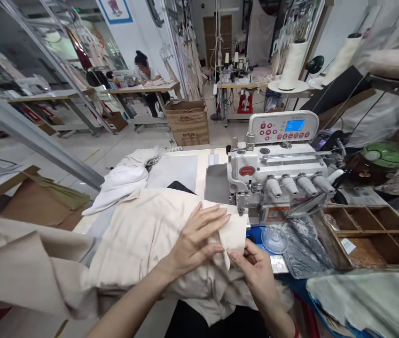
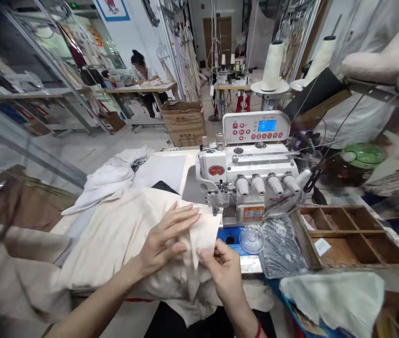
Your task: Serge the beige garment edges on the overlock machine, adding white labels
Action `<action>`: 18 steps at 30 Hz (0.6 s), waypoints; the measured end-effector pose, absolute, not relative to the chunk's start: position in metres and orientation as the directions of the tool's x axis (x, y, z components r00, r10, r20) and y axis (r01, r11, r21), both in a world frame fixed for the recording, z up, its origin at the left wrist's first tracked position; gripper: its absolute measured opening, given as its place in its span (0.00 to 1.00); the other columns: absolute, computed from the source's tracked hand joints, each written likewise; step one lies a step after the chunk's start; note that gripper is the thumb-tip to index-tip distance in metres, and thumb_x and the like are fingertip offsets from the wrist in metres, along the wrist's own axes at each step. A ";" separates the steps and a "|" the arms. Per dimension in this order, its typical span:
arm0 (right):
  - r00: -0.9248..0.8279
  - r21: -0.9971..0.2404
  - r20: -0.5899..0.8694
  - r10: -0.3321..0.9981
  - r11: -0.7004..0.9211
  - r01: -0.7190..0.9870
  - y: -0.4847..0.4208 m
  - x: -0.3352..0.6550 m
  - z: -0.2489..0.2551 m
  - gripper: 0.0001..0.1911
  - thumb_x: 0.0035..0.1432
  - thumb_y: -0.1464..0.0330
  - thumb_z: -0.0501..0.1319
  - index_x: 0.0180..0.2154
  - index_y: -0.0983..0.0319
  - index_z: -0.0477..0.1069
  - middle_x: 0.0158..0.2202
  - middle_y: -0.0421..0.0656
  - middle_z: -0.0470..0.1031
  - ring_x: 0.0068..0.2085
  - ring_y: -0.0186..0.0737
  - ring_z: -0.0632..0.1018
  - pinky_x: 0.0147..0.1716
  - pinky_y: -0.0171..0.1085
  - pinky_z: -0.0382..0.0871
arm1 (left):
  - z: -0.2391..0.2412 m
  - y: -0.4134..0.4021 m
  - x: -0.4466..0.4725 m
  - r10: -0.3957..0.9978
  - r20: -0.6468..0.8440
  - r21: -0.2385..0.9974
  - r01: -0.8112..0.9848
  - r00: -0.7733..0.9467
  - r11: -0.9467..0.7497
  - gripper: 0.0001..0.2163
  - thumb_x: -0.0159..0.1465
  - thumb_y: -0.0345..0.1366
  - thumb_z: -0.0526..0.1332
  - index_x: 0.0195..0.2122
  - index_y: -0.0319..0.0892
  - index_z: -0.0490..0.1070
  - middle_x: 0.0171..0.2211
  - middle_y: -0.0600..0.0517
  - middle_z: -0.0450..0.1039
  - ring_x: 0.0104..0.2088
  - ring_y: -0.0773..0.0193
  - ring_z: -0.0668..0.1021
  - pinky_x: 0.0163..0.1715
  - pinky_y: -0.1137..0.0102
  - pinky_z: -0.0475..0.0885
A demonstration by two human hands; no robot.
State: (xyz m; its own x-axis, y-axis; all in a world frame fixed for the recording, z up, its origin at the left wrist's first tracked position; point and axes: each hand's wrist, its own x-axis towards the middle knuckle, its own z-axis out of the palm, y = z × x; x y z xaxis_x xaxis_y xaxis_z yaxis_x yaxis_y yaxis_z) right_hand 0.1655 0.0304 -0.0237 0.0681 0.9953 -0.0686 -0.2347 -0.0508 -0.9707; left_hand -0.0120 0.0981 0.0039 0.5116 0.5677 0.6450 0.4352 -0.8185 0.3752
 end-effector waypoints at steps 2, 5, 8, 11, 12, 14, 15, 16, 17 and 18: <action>0.073 -0.980 -0.014 0.997 0.001 -0.198 0.031 0.168 -0.022 0.21 0.55 0.50 0.71 0.34 0.62 0.82 0.28 0.43 0.81 0.29 0.40 0.78 0.29 0.35 0.76 | 0.011 0.092 -0.011 0.531 0.688 0.327 0.441 0.495 -0.836 0.14 0.70 0.45 0.62 0.54 0.49 0.77 0.38 0.50 0.79 0.43 0.60 0.80 0.62 0.49 0.68; 0.118 -0.989 0.061 0.991 0.076 -0.127 0.025 0.175 -0.020 0.16 0.56 0.54 0.72 0.34 0.62 0.82 0.31 0.45 0.82 0.33 0.43 0.81 0.34 0.37 0.79 | 0.023 0.081 -0.011 0.521 0.722 0.332 0.432 0.456 -0.839 0.06 0.69 0.40 0.65 0.38 0.48 0.81 0.25 0.56 0.68 0.29 0.67 0.73 0.52 0.59 0.74; 0.347 -0.947 0.319 0.882 0.313 0.076 0.001 0.175 -0.026 0.11 0.59 0.65 0.72 0.43 0.59 0.82 0.44 0.48 0.84 0.47 0.49 0.83 0.51 0.45 0.78 | 0.034 0.064 -0.014 0.563 0.711 0.429 0.375 0.421 -0.822 0.07 0.70 0.39 0.64 0.36 0.46 0.79 0.30 0.54 0.73 0.34 0.66 0.76 0.53 0.61 0.73; 0.232 -0.953 0.269 0.935 0.293 -0.077 -0.024 0.159 -0.042 0.21 0.60 0.66 0.71 0.54 0.56 0.75 0.50 0.49 0.83 0.50 0.49 0.83 0.52 0.45 0.79 | 0.039 0.058 -0.011 0.576 0.669 0.523 0.253 0.470 -0.814 0.09 0.74 0.36 0.56 0.38 0.43 0.73 0.34 0.51 0.78 0.37 0.66 0.80 0.46 0.68 0.76; 0.057 -0.966 0.148 0.987 0.157 -0.205 -0.027 0.153 -0.048 0.21 0.60 0.63 0.71 0.54 0.57 0.74 0.44 0.47 0.85 0.42 0.47 0.86 0.42 0.42 0.82 | 0.039 0.061 -0.008 0.566 0.659 0.532 0.225 0.495 -0.816 0.08 0.74 0.34 0.55 0.39 0.42 0.72 0.33 0.51 0.78 0.34 0.67 0.79 0.39 0.72 0.76; -0.206 -0.941 -0.061 0.977 -0.125 -0.313 -0.025 0.146 -0.055 0.19 0.62 0.54 0.68 0.48 0.59 0.75 0.31 0.43 0.84 0.22 0.40 0.82 0.20 0.33 0.76 | 0.039 0.075 0.003 0.558 0.646 0.532 0.217 0.520 -0.818 0.06 0.74 0.32 0.55 0.40 0.42 0.70 0.29 0.54 0.77 0.27 0.71 0.76 0.28 0.77 0.71; -0.222 -0.938 -0.115 0.968 -0.179 -0.297 -0.020 0.148 -0.055 0.19 0.64 0.52 0.65 0.45 0.60 0.75 0.26 0.40 0.81 0.16 0.35 0.77 0.15 0.30 0.68 | 0.038 0.086 0.009 0.563 0.645 0.530 0.229 0.517 -0.817 0.05 0.73 0.31 0.56 0.40 0.42 0.71 0.29 0.54 0.77 0.25 0.72 0.74 0.26 0.78 0.69; -0.151 -0.960 -0.107 0.983 -0.142 -0.240 -0.013 0.152 -0.053 0.18 0.66 0.52 0.63 0.41 0.60 0.76 0.23 0.39 0.78 0.14 0.33 0.73 0.13 0.28 0.64 | 0.038 0.097 0.015 0.570 0.644 0.533 0.236 0.510 -0.813 0.05 0.72 0.33 0.58 0.39 0.41 0.71 0.29 0.54 0.76 0.25 0.73 0.74 0.25 0.78 0.67; -0.037 -0.987 -0.044 0.998 -0.050 -0.151 -0.006 0.160 -0.049 0.16 0.67 0.54 0.62 0.38 0.61 0.76 0.23 0.38 0.76 0.16 0.32 0.72 0.14 0.28 0.63 | 0.037 0.109 0.020 0.583 0.638 0.547 0.237 0.504 -0.803 0.06 0.72 0.35 0.59 0.37 0.41 0.72 0.29 0.54 0.76 0.25 0.72 0.74 0.25 0.78 0.67; 0.082 -0.996 0.075 0.994 0.078 -0.034 0.002 0.169 -0.044 0.15 0.66 0.58 0.63 0.34 0.61 0.77 0.24 0.39 0.74 0.19 0.32 0.73 0.17 0.29 0.65 | 0.037 0.120 0.024 0.599 0.622 0.569 0.236 0.504 -0.788 0.09 0.71 0.39 0.61 0.35 0.40 0.72 0.28 0.53 0.76 0.25 0.72 0.73 0.25 0.77 0.66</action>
